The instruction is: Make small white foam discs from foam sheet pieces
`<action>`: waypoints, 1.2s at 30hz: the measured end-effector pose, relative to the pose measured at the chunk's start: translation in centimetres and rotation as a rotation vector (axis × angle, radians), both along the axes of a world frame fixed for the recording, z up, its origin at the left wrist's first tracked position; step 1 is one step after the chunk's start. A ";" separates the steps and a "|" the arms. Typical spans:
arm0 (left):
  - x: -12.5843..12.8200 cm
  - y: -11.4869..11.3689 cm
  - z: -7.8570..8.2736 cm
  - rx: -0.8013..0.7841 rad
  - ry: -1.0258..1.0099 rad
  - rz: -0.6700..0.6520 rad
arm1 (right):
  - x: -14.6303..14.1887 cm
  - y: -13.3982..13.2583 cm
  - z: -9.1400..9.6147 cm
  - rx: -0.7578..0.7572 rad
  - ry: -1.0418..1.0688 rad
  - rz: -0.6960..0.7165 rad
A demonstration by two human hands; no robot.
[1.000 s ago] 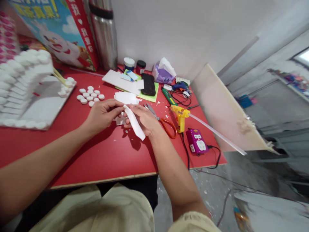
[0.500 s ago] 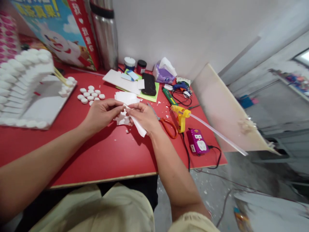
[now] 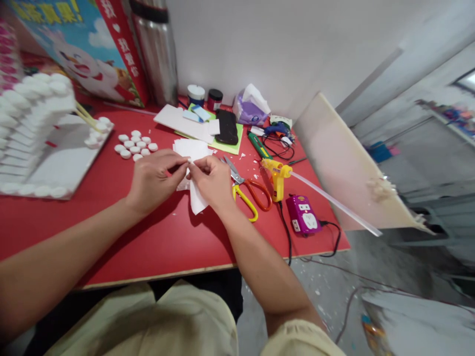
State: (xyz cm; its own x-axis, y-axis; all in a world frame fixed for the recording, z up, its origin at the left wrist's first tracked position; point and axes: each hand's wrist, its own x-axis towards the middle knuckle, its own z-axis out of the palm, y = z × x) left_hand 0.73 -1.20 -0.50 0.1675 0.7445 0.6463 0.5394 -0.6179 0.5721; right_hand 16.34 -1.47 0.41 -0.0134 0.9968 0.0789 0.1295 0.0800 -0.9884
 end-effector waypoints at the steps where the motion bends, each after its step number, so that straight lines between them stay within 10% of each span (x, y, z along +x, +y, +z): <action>1: 0.0 0.0 -0.1 0.039 0.047 0.006 | 0.0 0.1 -0.1 -0.001 0.020 0.007; 8: 0.3 -0.2 -0.4 0.035 -0.012 -0.102 | 0.9 0.6 0.0 0.008 0.131 0.025; 17: -1.2 0.8 1.0 -0.701 -0.584 -0.298 | 1.8 0.3 0.9 -0.018 0.103 0.262; 29: -0.6 0.4 1.2 -0.526 -0.449 -0.223 | 1.6 0.5 1.0 -0.188 0.095 0.187; 36: 0.0 -0.1 1.6 -0.687 -0.586 -0.174 | 1.4 0.4 0.1 0.187 -0.289 0.063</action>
